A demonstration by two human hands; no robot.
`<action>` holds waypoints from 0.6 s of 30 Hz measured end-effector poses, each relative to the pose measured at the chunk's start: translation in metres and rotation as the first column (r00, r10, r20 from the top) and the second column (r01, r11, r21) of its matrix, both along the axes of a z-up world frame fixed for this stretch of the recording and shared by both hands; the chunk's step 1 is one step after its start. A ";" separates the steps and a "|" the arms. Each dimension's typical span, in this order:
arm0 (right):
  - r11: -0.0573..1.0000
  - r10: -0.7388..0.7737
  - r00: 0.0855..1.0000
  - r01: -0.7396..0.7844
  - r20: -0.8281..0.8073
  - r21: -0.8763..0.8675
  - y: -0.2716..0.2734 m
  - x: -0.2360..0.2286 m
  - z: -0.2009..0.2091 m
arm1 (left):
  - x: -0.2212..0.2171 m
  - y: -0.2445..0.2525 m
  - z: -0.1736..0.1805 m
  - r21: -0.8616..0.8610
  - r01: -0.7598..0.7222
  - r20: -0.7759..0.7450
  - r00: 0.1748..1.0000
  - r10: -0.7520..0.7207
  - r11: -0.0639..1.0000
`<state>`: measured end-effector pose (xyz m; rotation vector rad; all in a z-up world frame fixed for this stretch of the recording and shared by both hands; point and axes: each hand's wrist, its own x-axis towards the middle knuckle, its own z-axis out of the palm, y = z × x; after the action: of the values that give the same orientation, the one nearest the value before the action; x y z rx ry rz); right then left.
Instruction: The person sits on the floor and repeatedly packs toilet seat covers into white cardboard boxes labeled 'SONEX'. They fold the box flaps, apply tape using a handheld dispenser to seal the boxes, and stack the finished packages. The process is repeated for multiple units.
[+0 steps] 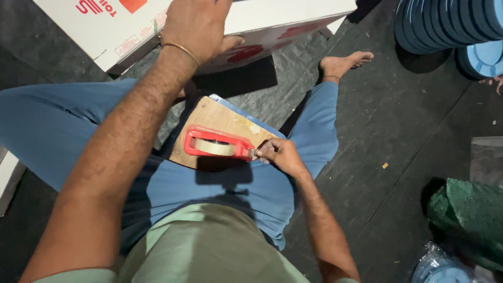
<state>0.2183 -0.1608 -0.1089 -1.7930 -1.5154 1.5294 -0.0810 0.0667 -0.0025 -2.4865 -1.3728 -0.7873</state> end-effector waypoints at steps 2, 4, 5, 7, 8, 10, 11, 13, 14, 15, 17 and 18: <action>0.923 -0.005 0.953 -0.113 0.303 0.368 0.004 -0.001 0.004 | 0.002 -0.004 0.005 -0.157 -0.010 -0.004 1.000 0.009 0.988; 0.680 -0.185 0.863 -0.232 0.469 0.696 0.020 -0.005 0.015 | 0.007 -0.002 0.012 -0.237 0.004 -0.005 1.000 -0.006 0.972; 0.640 -0.230 0.883 -0.181 0.410 0.747 0.034 -0.012 0.022 | 0.007 -0.004 0.015 -0.245 0.004 -0.009 1.000 -0.007 0.970; 0.564 -0.317 0.904 -0.063 0.286 0.823 0.051 -0.023 0.041 | 0.007 -0.009 0.017 -0.249 -0.009 -0.044 0.999 -0.002 0.969; 0.572 -0.298 0.946 0.068 0.130 0.817 0.058 -0.033 0.049 | 0.009 -0.014 0.016 -0.244 -0.022 -0.074 0.997 0.004 0.970; 0.575 -0.270 0.943 0.320 -0.194 0.753 0.088 -0.059 0.061 | 0.015 -0.015 0.018 -0.236 -0.027 -0.100 0.995 0.003 0.971; 0.587 -0.288 0.911 0.411 -0.295 0.698 0.104 -0.074 0.063 | 0.015 -0.016 0.018 -0.252 -0.025 -0.098 0.995 0.001 0.967; 0.635 -0.350 0.776 0.608 -0.525 0.476 0.138 -0.100 0.059 | 0.014 -0.019 0.020 -0.260 -0.020 -0.094 0.996 -0.005 0.966; 0.663 -0.400 0.661 0.687 -0.635 0.298 0.155 -0.112 0.053 | 0.013 -0.021 0.021 -0.252 -0.016 -0.092 0.996 -0.007 0.968; 0.676 -0.460 0.530 0.729 -0.713 0.105 0.164 -0.118 0.045 | 0.012 -0.025 0.021 -0.247 -0.010 -0.088 0.996 -0.012 0.969; 0.702 -0.507 0.491 0.712 -0.708 -0.008 0.171 -0.119 0.026 | 0.009 -0.028 0.021 -0.289 0.008 -0.041 0.999 -0.021 0.957; 0.712 -0.529 0.474 0.700 -0.704 -0.063 0.175 -0.118 0.015 | 0.005 -0.028 0.023 -0.308 0.018 -0.016 1.000 -0.024 0.951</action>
<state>0.1007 0.0139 -0.0934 -1.1863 -0.5251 1.3032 -0.0756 0.0385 0.0202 -2.7355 -1.5708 -0.5876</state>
